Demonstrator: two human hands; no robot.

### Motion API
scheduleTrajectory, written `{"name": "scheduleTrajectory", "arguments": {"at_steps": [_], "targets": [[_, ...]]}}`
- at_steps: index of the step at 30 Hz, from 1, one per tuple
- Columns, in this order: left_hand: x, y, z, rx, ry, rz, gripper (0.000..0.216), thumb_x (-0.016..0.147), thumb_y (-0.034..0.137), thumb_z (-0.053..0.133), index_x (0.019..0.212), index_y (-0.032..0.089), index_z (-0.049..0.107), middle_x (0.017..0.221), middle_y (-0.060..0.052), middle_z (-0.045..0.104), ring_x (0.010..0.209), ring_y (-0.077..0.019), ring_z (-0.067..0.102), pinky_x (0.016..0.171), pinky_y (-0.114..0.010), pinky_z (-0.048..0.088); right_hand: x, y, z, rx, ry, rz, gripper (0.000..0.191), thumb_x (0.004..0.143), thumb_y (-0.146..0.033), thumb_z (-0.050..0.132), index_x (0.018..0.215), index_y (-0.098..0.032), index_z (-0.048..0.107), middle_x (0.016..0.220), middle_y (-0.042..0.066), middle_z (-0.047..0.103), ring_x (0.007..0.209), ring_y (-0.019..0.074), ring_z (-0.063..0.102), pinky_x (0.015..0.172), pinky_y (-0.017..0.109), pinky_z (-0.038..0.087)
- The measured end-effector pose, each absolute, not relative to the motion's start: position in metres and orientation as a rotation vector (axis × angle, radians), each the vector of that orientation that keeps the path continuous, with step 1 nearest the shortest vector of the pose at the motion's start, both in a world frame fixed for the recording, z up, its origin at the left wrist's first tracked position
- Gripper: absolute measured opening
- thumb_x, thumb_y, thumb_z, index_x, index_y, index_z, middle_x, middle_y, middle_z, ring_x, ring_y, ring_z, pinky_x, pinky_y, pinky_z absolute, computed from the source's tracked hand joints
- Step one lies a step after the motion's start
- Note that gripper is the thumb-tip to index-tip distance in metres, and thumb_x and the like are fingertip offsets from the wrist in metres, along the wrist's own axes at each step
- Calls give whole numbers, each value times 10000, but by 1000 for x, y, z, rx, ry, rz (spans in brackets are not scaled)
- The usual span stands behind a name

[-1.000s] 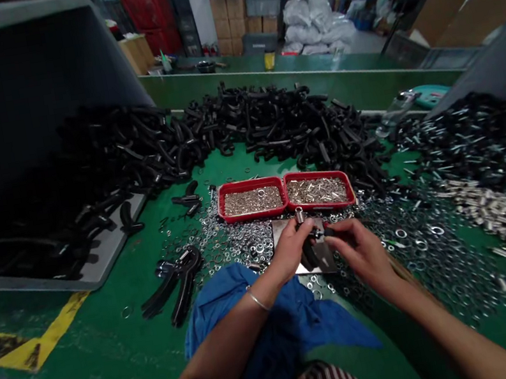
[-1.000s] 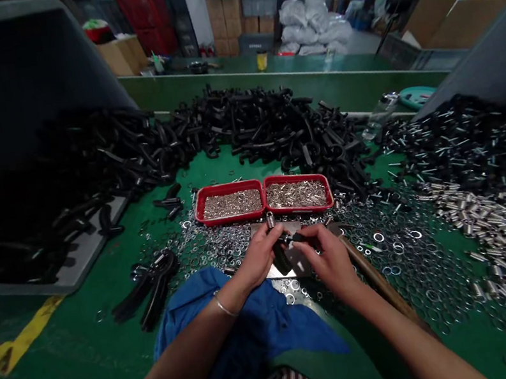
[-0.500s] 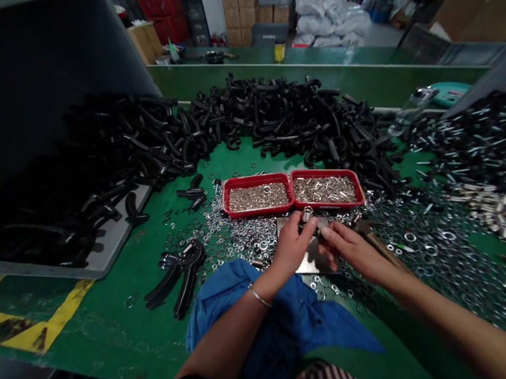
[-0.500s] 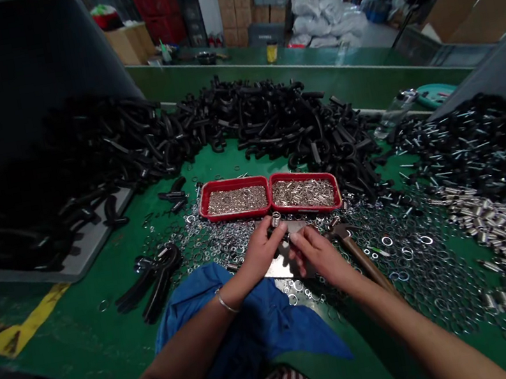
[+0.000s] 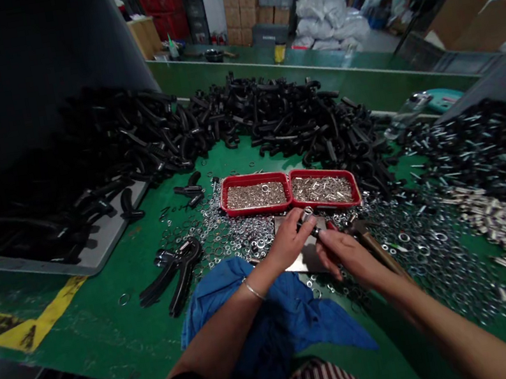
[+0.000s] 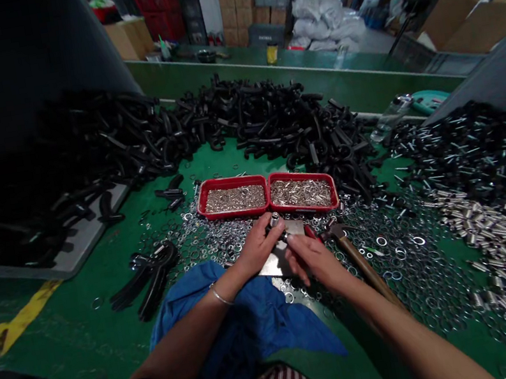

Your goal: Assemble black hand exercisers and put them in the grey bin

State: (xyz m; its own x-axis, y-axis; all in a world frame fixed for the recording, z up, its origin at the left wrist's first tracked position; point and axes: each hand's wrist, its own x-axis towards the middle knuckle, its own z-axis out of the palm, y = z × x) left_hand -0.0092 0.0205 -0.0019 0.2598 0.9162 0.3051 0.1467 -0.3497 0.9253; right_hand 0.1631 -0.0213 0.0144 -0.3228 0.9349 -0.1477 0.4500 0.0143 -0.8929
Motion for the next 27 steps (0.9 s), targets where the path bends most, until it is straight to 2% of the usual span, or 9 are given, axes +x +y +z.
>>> {"name": "scheduleTrajectory", "arguments": {"at_steps": [2, 6, 7, 10, 14, 15, 19, 23, 27], "targets": [[-9, 20, -1, 1780, 933, 1184, 214, 993, 379, 462, 1028, 195, 566, 1030, -66, 584, 1013, -201, 551, 955, -321, 412, 163, -23, 14, -1367, -1749, 1526, 626, 980, -665, 178, 812, -209, 573, 615, 32, 608, 415, 141, 475, 378, 266, 364], [-8, 19, -2, 1741, 992, 1213, 217, 1000, 369, 439, 1003, 189, 560, 1010, -70, 570, 1013, -207, 546, 967, -332, 418, 160, -24, 18, -1456, -1622, 1318, 434, 858, -655, 571, 870, -222, 572, 717, 21, 654, 483, 129, 517, 403, 240, 363], [-8, 19, -2, 1738, 996, 1221, 212, 997, 369, 444, 1007, 190, 558, 1022, -72, 569, 1026, -210, 543, 979, -338, 414, 159, -24, 20, -1461, -1600, 1355, 440, 868, -663, 547, 857, -224, 570, 661, 7, 630, 442, 122, 481, 393, 243, 350], [-7, 19, -4, 1769, 981, 1231, 200, 980, 371, 481, 1040, 195, 555, 1073, -80, 561, 1071, -217, 530, 1011, -349, 401, 159, -26, 20, -1406, -1584, 1715, 617, 954, -701, 234, 867, -209, 596, 558, 5, 589, 332, 116, 371, 346, 261, 294], [-6, 16, -4, 1722, 1045, 1227, 191, 990, 366, 462, 1003, 196, 548, 1004, -62, 560, 996, -203, 534, 948, -338, 428, 159, -28, 18, -1509, -1700, 1152, 459, 848, -654, 580, 973, -213, 606, 851, 75, 700, 568, 166, 588, 467, 268, 417], [-6, 15, -4, 1724, 1047, 1230, 193, 993, 364, 456, 1003, 193, 545, 1006, -63, 559, 990, -200, 532, 944, -336, 427, 158, -29, 17, -1513, -1686, 1084, 440, 840, -641, 601, 962, -218, 600, 844, 71, 695, 577, 170, 590, 477, 271, 424], [-6, 11, -1, 1793, 993, 1234, 195, 998, 357, 452, 1027, 185, 537, 1051, -74, 555, 1011, -196, 525, 963, -330, 412, 154, -32, 19, -1426, -1583, 1516, 560, 955, -687, 273, 858, -222, 569, 614, 24, 615, 373, 136, 424, 377, 281, 336], [-8, 13, 3, 1814, 1047, 1211, 205, 1005, 350, 420, 992, 180, 534, 987, -60, 557, 960, -187, 538, 908, -311, 430, 154, -35, 26, -1497, -1743, 1119, 417, 917, -617, 496, 776, -227, 543, 684, 22, 635, 554, 157, 549, 528, 274, 420], [-6, 18, 1, 2138, 1147, 869, 143, 948, 274, 460, 910, 175, 556, 941, -61, 573, 907, -203, 557, 853, -327, 448, 161, -47, 16, -1539, -1758, 1216, 486, 1011, -557, 280, 801, -219, 557, 592, 0, 603, 589, 170, 576, 638, 296, 445]]}}
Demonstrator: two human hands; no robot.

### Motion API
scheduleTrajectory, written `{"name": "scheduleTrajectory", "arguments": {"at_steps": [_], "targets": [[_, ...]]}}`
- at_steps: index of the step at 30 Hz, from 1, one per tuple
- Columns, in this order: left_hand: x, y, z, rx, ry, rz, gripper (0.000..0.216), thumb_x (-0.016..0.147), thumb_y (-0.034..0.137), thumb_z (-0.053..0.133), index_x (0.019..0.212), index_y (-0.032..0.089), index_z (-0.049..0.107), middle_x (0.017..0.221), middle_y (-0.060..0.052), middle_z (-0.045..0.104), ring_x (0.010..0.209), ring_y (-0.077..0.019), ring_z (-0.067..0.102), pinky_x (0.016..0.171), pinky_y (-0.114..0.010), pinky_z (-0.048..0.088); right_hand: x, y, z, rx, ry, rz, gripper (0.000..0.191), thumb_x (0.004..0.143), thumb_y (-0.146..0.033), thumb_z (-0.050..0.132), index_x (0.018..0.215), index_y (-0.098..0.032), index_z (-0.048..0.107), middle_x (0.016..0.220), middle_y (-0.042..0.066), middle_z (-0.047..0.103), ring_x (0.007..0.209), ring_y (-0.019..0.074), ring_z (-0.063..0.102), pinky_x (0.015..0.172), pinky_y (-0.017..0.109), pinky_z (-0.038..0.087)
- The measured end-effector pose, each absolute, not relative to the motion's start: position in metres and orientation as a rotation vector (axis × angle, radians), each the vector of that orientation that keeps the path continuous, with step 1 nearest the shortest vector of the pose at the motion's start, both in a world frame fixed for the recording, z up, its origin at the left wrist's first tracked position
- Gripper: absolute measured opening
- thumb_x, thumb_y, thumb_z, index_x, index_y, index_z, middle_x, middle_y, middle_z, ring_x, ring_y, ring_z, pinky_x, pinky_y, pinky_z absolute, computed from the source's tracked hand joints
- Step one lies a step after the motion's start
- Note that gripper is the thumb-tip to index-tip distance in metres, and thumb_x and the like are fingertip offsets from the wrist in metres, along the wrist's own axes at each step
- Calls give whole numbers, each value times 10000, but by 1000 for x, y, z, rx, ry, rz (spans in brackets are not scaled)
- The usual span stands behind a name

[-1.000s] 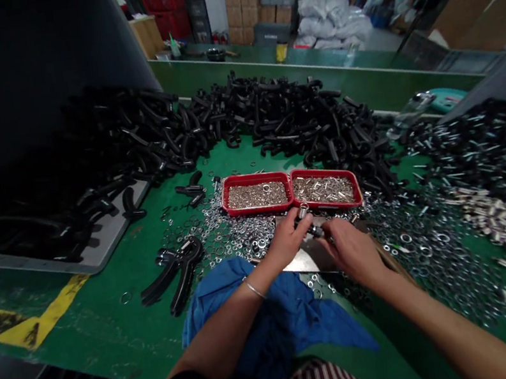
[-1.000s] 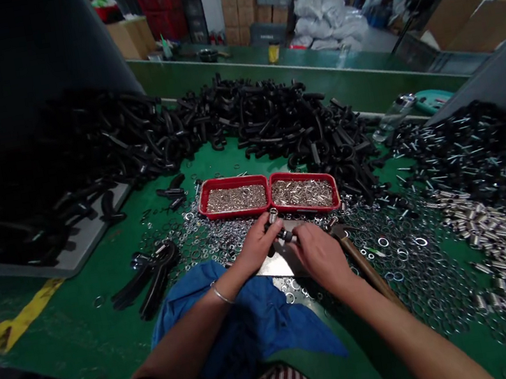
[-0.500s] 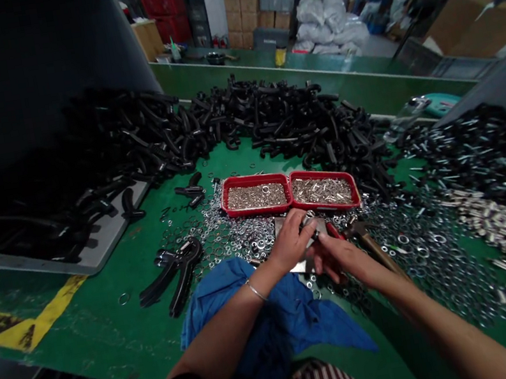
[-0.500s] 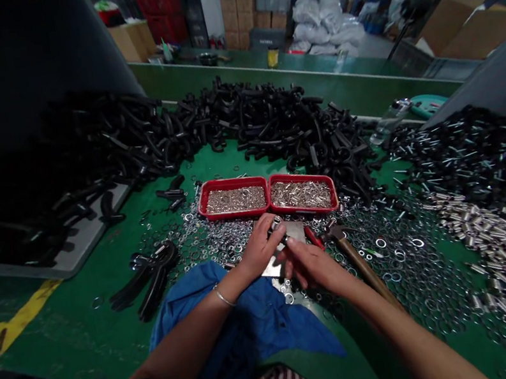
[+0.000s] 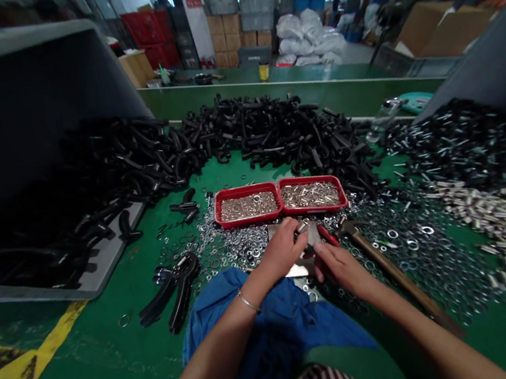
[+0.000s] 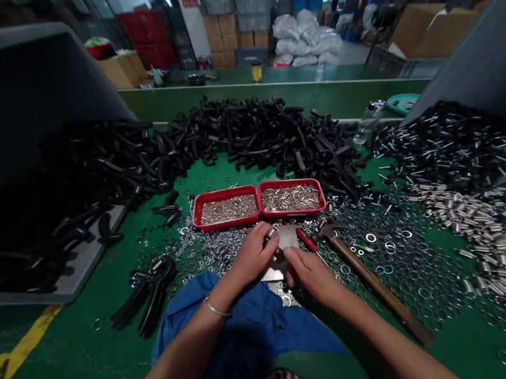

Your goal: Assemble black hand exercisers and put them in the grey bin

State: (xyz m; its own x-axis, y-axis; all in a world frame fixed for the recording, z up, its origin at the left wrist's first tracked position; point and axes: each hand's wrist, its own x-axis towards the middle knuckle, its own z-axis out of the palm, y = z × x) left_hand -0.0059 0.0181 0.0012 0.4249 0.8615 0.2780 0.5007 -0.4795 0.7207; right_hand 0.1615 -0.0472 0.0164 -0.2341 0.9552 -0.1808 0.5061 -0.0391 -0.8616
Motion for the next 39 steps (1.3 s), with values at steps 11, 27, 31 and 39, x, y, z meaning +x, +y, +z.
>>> {"name": "scheduleTrajectory", "arguments": {"at_steps": [11, 27, 31, 39], "targets": [[20, 55, 20, 2638, 1304, 279, 252, 932, 376, 531, 1042, 189, 660, 1052, -92, 650, 1051, -272, 549, 954, -436, 411, 247, -101, -6, -1662, -1785, 997, 409, 983, -511, 397, 1077, -208, 654, 932, 78, 716, 862, 244, 671, 812, 353, 497], [36, 138, 19, 2513, 1641, 387, 280, 1004, 219, 393, 1124, 113, 622, 1008, -151, 703, 944, -243, 660, 872, -381, 459, 306, -89, -33, -1912, -1977, 310, 371, 955, -376, 432, 1213, -173, 604, 1129, 154, 658, 1055, 307, 598, 952, 450, 447], [17, 107, 20, 2366, 1357, 812, 182, 991, 212, 467, 1071, 147, 617, 1030, -100, 672, 973, -192, 624, 875, -317, 471, 313, -75, -24, -1974, -1971, 491, 418, 917, -428, 481, 1197, -143, 604, 1106, 174, 665, 1020, 315, 624, 893, 429, 476], [-21, 44, 11, 2127, 1266, 626, 144, 910, 304, 624, 847, 175, 640, 826, -28, 666, 767, -167, 604, 730, -293, 454, 318, -52, 5, -1802, -1349, 1638, 456, 821, -595, 627, 1040, -197, 668, 893, 64, 698, 714, 192, 641, 618, 292, 505]]}}
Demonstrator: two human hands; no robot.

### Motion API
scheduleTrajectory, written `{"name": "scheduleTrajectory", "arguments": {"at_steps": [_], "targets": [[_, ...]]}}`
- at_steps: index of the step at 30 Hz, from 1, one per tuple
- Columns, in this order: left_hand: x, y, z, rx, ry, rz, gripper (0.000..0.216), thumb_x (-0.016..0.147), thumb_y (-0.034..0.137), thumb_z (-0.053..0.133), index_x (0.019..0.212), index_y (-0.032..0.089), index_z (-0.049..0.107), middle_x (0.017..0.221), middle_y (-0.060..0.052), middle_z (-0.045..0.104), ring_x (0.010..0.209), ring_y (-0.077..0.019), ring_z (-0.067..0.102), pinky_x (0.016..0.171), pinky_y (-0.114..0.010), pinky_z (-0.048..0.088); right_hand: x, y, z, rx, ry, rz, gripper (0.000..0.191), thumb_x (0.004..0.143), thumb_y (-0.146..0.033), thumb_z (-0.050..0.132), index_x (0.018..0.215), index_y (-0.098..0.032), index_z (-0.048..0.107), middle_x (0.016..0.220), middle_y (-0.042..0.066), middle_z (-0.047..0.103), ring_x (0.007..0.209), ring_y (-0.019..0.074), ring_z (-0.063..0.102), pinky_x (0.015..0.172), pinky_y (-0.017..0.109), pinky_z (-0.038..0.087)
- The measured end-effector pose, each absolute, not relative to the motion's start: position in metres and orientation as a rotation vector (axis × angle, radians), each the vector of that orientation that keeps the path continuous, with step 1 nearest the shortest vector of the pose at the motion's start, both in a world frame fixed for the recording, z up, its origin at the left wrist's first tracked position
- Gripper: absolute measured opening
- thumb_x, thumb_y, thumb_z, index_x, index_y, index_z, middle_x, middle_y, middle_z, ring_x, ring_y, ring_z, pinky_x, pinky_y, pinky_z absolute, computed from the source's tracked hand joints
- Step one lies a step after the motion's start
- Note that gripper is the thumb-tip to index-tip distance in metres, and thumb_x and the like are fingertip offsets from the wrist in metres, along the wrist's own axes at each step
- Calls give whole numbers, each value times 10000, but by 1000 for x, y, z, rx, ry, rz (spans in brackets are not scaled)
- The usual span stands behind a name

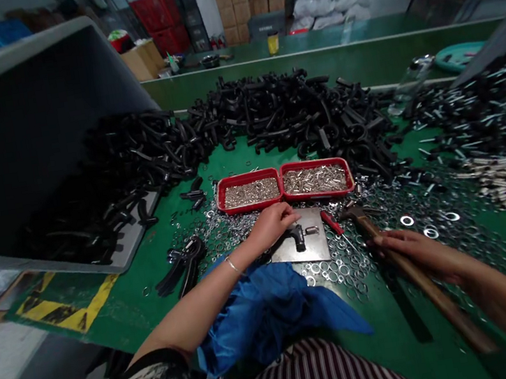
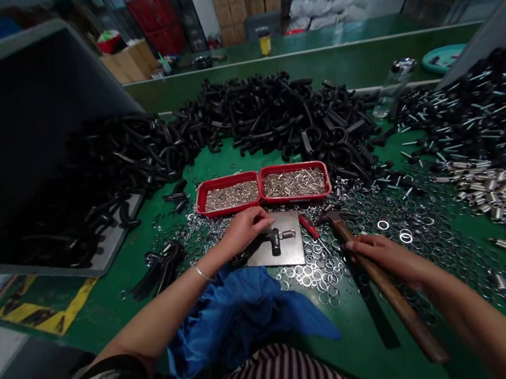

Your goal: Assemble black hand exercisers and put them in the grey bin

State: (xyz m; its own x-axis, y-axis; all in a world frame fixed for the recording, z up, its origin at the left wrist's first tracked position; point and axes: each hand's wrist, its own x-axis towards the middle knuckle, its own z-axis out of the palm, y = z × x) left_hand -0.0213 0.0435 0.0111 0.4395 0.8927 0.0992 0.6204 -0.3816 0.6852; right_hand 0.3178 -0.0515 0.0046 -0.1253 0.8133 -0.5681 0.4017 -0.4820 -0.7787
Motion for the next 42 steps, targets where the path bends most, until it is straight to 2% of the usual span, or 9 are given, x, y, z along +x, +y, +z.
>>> {"name": "scheduleTrajectory", "arguments": {"at_steps": [6, 18, 22, 26, 31, 35, 37, 39, 42], "targets": [[-13, 40, -5, 2269, 1330, 544, 208, 935, 342, 603, 814, 172, 615, 867, -39, 674, 865, -200, 613, 799, -311, 429, 300, -53, 21, -1643, -953, 1641, 417, 801, -562, 688, 1030, -214, 664, 715, 4, 602, 580, 136, 570, 519, 248, 479], [-13, 28, -9, 2801, 1156, 276, 342, 1002, 427, 438, 1028, 132, 608, 1031, -140, 623, 1048, -280, 543, 937, -424, 374, 263, -91, 20, -1686, -1533, 1421, 506, 906, -589, 521, 1266, -234, 528, 833, 30, 677, 523, 158, 565, 455, 282, 455], [-25, 10, -12, 2585, 1282, 468, 944, 772, 681, 672, 1433, 91, 347, 1285, -193, 540, 1182, -339, 501, 1026, -477, 370, 245, -90, 37, -1732, -1824, 975, 474, 947, -545, 458, 1276, -224, 574, 876, 73, 710, 685, 218, 642, 623, 326, 497], [-33, -1, -19, 2496, 1218, 440, 1008, 794, 512, 740, 1518, 106, 168, 1322, -196, 527, 1234, -335, 492, 1078, -493, 366, 227, -77, 39, -1686, -1959, 763, 450, 972, -503, 403, 1281, -225, 576, 1042, 124, 712, 855, 265, 669, 737, 359, 492], [-34, 3, -22, 2446, 1198, 435, 968, 783, 454, 761, 1509, 113, 220, 1304, -198, 531, 1236, -346, 492, 1085, -516, 378, 226, -64, 22, -1731, -1760, 1236, 439, 915, -596, 456, 1055, -214, 620, 710, 28, 652, 527, 173, 554, 499, 277, 416], [-35, -5, -23, 2340, 1210, 551, 887, 791, 451, 756, 1484, 148, 293, 1232, -155, 584, 1197, -331, 518, 1092, -529, 379, 248, -63, 13, -1687, -1302, 1392, 490, 914, -659, 402, 1046, -217, 567, 654, -17, 594, 393, 120, 398, 381, 250, 343], [-32, -15, -21, 2184, 1286, 707, 809, 820, 443, 731, 1465, 179, 321, 1213, -132, 594, 1188, -308, 533, 1087, -513, 399, 264, -57, 13, -1814, -1418, 1078, 473, 907, -624, 428, 1037, -202, 597, 703, 30, 634, 480, 163, 504, 475, 303, 440], [-26, -26, -17, 1987, 1392, 892, 743, 848, 431, 701, 1453, 210, 332, 1219, -121, 584, 1182, -282, 546, 1065, -487, 434, 273, -50, 17, -1885, -1614, 587, 454, 903, -565, 466, 1063, -180, 646, 879, 122, 689, 741, 256, 627, 711, 421, 510], [-10, -40, -10, 1880, 1488, 1084, 764, 851, 420, 701, 1473, 242, 295, 1244, -123, 564, 1179, -274, 550, 1063, -498, 446, 254, -44, 26, -1710, -1707, 293, 432, 926, -515, 479, 1100, -188, 701, 1121, 164, 680, 1094, 334, 572, 1011, 536, 375]]}}
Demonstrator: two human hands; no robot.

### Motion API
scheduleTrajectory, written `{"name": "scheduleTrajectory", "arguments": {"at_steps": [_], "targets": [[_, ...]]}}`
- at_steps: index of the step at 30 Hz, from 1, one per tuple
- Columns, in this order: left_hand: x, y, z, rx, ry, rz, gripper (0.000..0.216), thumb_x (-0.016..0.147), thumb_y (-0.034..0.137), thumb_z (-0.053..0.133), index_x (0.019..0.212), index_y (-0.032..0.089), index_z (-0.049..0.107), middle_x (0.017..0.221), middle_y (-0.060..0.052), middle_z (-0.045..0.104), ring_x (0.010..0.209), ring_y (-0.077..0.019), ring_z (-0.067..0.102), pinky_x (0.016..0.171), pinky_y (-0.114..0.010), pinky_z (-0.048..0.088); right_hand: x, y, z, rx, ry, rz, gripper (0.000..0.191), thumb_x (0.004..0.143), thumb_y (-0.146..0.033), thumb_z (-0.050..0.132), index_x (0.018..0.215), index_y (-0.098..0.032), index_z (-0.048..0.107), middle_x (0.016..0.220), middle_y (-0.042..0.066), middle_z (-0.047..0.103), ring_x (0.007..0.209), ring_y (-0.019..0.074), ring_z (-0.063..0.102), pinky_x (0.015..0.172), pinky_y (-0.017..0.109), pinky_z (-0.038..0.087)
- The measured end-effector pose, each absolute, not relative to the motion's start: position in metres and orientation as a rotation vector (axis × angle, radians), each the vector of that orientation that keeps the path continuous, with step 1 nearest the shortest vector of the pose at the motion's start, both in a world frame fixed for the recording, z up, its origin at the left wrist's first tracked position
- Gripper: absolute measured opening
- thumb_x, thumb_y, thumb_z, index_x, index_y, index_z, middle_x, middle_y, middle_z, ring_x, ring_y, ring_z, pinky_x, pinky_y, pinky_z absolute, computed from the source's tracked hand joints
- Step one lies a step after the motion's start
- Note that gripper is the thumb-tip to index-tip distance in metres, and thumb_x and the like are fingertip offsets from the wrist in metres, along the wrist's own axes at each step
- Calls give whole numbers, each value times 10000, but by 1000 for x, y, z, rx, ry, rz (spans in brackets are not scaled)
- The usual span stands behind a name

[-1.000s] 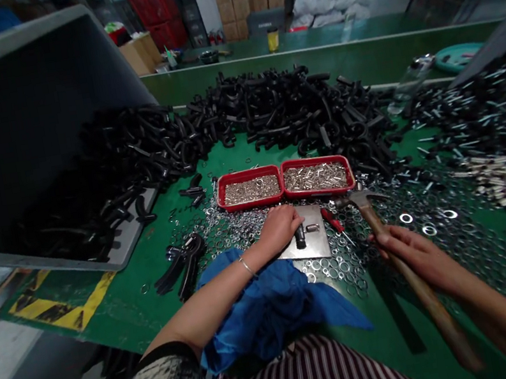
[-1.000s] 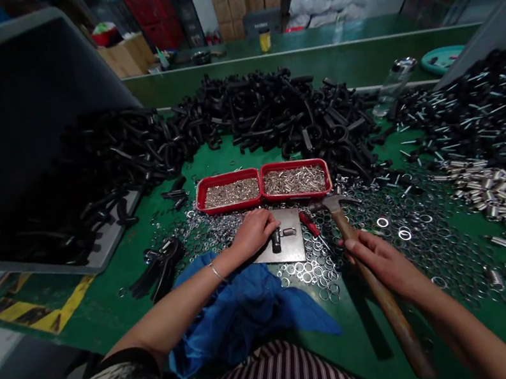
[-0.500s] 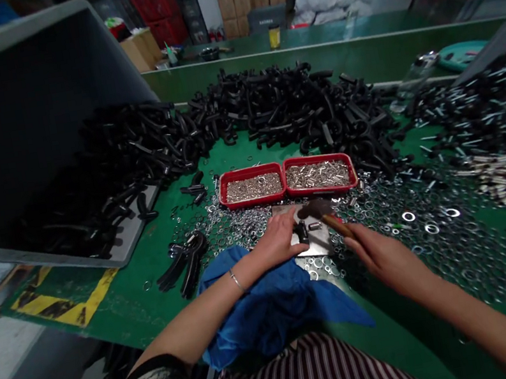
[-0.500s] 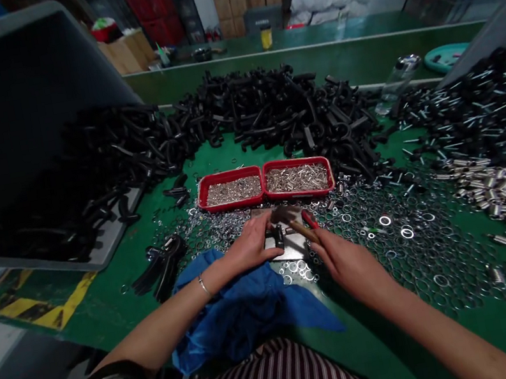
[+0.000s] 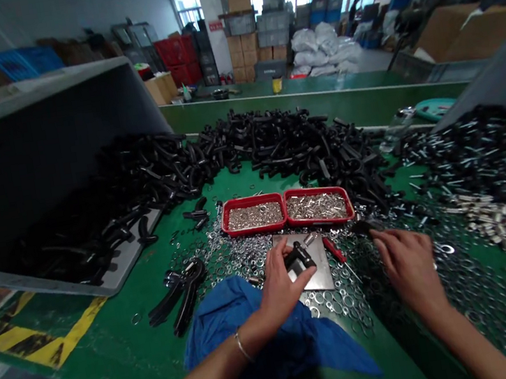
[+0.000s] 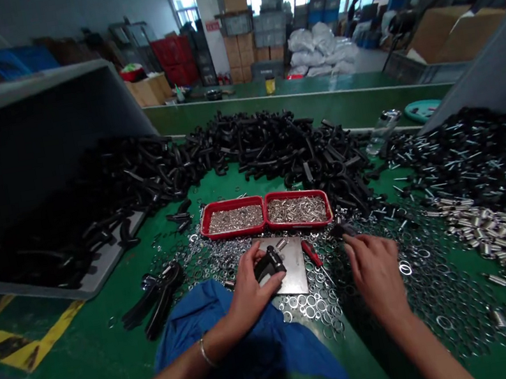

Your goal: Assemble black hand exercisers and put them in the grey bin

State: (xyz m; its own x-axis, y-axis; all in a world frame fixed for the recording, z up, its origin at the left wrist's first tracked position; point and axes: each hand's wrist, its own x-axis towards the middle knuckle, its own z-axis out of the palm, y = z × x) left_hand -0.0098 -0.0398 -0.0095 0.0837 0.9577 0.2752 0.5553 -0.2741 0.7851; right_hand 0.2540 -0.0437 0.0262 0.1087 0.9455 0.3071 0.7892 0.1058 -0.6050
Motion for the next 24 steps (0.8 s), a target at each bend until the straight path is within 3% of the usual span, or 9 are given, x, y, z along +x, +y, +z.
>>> {"name": "scheduleTrajectory", "arguments": {"at_steps": [2, 4, 6, 10, 14, 16, 21, 24], "targets": [[2, -46, -8, 1968, 1509, 1165, 837, 840, 418, 717, 1503, 249, 234, 1261, -133, 557, 1196, -292, 538, 1087, -536, 418, 219, -43, 26, -1552, -1611, 650, 428, 943, -540, 474, 1055, -212, 726, 1096, 125, 700, 1078, 304, 590, 1007, 483, 397], [11, -48, -9, 2111, 1499, 1191, 879, 849, 393, 709, 1529, 249, 172, 1304, -152, 537, 1231, -316, 517, 1101, -573, 391, 180, -41, 17, -1390, -1322, 1147, 469, 932, -598, 486, 1023, -203, 722, 1016, 104, 719, 960, 265, 640, 872, 398, 482], [12, -48, -10, 2252, 1433, 1127, 871, 871, 354, 678, 1545, 250, 135, 1347, -168, 512, 1253, -331, 506, 1096, -587, 391, 150, -34, 2, -1275, -1022, 1374, 499, 903, -640, 519, 991, -184, 700, 922, 89, 721, 817, 228, 648, 739, 340, 498], [-11, -18, 1, 2355, 1321, 994, 759, 926, 358, 597, 1540, 249, 165, 1324, -167, 536, 1232, -313, 527, 1068, -556, 427, 136, -4, -26, -1178, -928, 1353, 474, 844, -644, 613, 914, -179, 677, 759, 25, 671, 667, 172, 584, 642, 285, 461], [-44, 67, 25, 2407, 1455, 1004, 467, 979, 359, 498, 1408, 205, 395, 1292, -140, 566, 1231, -262, 525, 1074, -476, 423, 143, 15, -37, -1099, -940, 1353, 419, 846, -621, 622, 891, -205, 641, 676, -32, 584, 576, 133, 518, 569, 258, 438], [-51, 122, 32, 2457, 1561, 881, 422, 977, 364, 496, 1344, 159, 456, 1270, -149, 582, 1222, -259, 534, 1067, -445, 418, 143, 15, -39, -1111, -897, 1328, 385, 844, -600, 639, 882, -217, 609, 700, -43, 570, 543, 110, 485, 520, 237, 420], [-23, 240, 31, 2628, 1676, 456, 754, 868, 471, 652, 1448, 102, 342, 1492, -228, 408, 1415, -334, 354, 1141, -458, 293, 142, 10, -41, -1152, -853, 1352, 392, 825, -603, 660, 852, -219, 583, 717, -41, 522, 528, 91, 438, 436, 201, 374], [16, 289, 26, 2710, 1665, 331, 835, 799, 435, 729, 1450, 90, 335, 1515, -242, 358, 1444, -355, 290, 1158, -453, 250, 144, 9, -43, -1187, -904, 1379, 405, 815, -619, 659, 823, -219, 595, 720, -27, 521, 569, 110, 474, 438, 202, 389]]}}
